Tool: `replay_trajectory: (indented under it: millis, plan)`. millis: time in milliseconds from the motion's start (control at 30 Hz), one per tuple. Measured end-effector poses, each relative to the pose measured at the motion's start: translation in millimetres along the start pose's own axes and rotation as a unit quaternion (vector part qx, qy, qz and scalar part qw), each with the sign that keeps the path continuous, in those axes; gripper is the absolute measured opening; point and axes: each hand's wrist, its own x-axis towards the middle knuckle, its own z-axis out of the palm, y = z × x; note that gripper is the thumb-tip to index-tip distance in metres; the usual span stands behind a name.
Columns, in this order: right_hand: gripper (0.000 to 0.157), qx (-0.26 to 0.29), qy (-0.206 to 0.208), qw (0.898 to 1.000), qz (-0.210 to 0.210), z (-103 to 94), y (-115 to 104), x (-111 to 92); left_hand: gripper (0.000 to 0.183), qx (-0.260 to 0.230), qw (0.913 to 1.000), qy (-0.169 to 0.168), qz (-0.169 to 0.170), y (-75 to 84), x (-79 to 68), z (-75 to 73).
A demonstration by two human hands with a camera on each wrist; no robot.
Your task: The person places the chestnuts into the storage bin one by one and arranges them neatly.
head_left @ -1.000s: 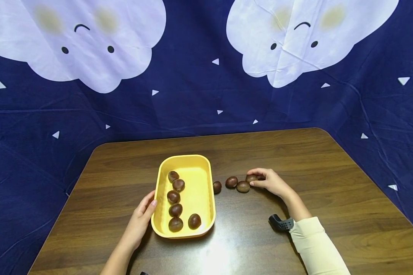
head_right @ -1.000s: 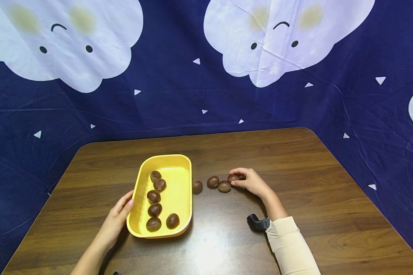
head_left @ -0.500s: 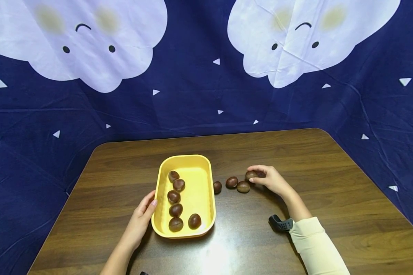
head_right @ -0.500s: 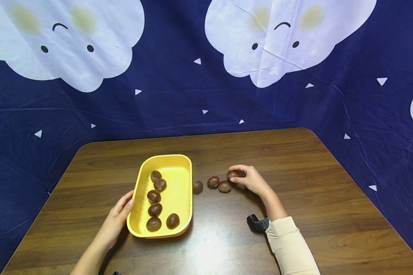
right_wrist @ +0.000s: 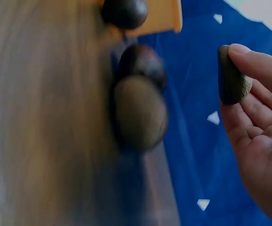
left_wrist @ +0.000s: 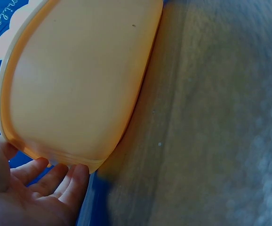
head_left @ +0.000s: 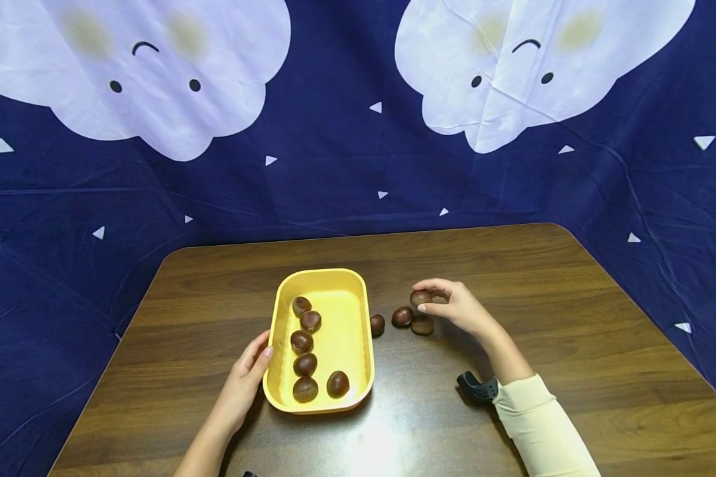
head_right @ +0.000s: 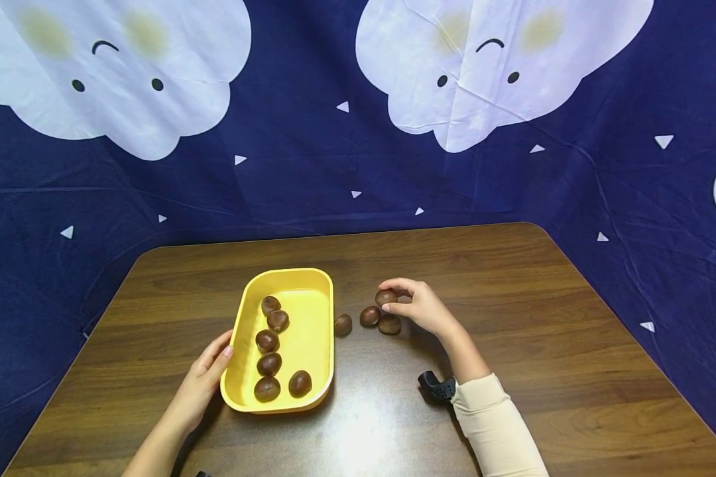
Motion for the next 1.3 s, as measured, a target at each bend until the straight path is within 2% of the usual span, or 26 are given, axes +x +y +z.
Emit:
replay_trajectory:
  millis: [367, 733, 933, 1300]
  plan:
    - [0.033, 0.018, -0.051, 0.998, -0.029, 31.4, -36, 19, 0.049, 0.003, 1.0, 0.008, -0.004, -0.3, 0.3, 1.4]
    - [0.032, 0.056, -0.107, 0.991, -0.065, 70.5, -45, 36, 0.05, 0.005, 0.9999, 0.01, -0.001, 0.5, 1.3, 1.2]
    - [0.032, 0.014, -0.156, 0.983, -0.092, 88.7, -30, 44, 0.049, 0.003, 0.9999, 0.012, -0.005, 0.8, 1.3, 1.2]
    - [0.029, -0.068, -0.224, 0.969, -0.079, 109.2, -42, 45, 0.049, 0.011, 0.9999, 0.011, -0.005, 0.6, 2.0, 0.7]
